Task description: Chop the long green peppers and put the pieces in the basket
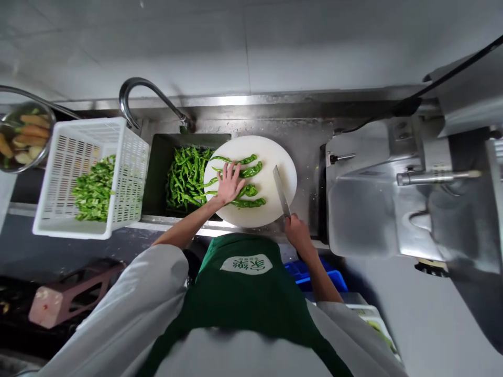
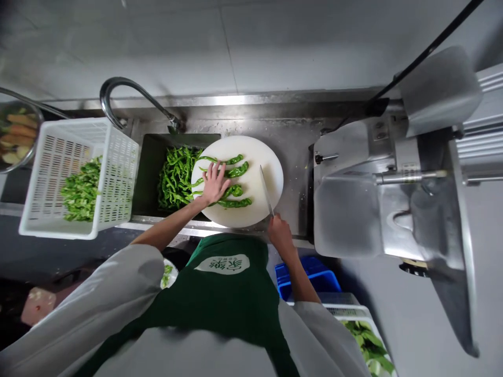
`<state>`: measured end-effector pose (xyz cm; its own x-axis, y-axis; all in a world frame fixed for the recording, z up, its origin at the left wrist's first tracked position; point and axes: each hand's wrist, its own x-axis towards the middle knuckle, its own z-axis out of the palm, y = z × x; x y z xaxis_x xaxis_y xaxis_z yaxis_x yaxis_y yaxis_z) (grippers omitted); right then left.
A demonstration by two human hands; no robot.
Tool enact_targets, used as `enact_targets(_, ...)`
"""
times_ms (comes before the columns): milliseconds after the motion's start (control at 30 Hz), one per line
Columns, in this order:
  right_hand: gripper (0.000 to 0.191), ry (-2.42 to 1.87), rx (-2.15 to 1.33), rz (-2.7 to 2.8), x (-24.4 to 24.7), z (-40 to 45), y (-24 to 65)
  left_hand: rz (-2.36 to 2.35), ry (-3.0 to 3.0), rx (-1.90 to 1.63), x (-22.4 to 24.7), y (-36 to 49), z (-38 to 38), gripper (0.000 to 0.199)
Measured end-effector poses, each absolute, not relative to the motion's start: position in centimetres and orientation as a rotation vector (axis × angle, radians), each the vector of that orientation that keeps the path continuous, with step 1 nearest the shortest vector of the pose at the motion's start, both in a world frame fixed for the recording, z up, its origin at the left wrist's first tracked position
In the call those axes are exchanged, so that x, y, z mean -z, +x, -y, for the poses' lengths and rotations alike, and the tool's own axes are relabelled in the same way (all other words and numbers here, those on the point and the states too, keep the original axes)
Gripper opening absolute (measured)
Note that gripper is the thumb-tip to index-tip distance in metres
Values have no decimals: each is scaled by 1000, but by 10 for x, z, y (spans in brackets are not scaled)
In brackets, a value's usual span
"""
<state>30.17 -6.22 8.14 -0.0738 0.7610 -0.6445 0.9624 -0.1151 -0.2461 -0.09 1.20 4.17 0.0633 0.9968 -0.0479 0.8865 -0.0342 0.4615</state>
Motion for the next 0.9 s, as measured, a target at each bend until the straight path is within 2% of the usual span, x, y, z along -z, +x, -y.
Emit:
enact_targets(167, 35, 1937, 924, -1833, -77, 70, 293, -1706, 1839, -477, -37, 0, 18, 35)
enact_targets(233, 35, 1939, 919, -1820, -76, 73, 290, -1745, 1758, -519, -36, 3, 20, 31)
enact_targets(467, 36, 1961, 918, -1807, -75, 75, 289, -1647, 1592, -949, -55, -2, 50, 34)
enact_targets(667, 37, 1975, 898, -1827, -75, 77, 286, -1461, 1699, -623, -6, 22, 96, 22)
enact_targets(767, 38, 1968, 855, -1831, -81, 81, 283, -1568, 1765, -550, 4, 40, 97, 28)
enact_targets(900, 39, 1889, 821, -1903, -88, 97, 275, -1716, 1899, -543, -13, 53, 80, 42)
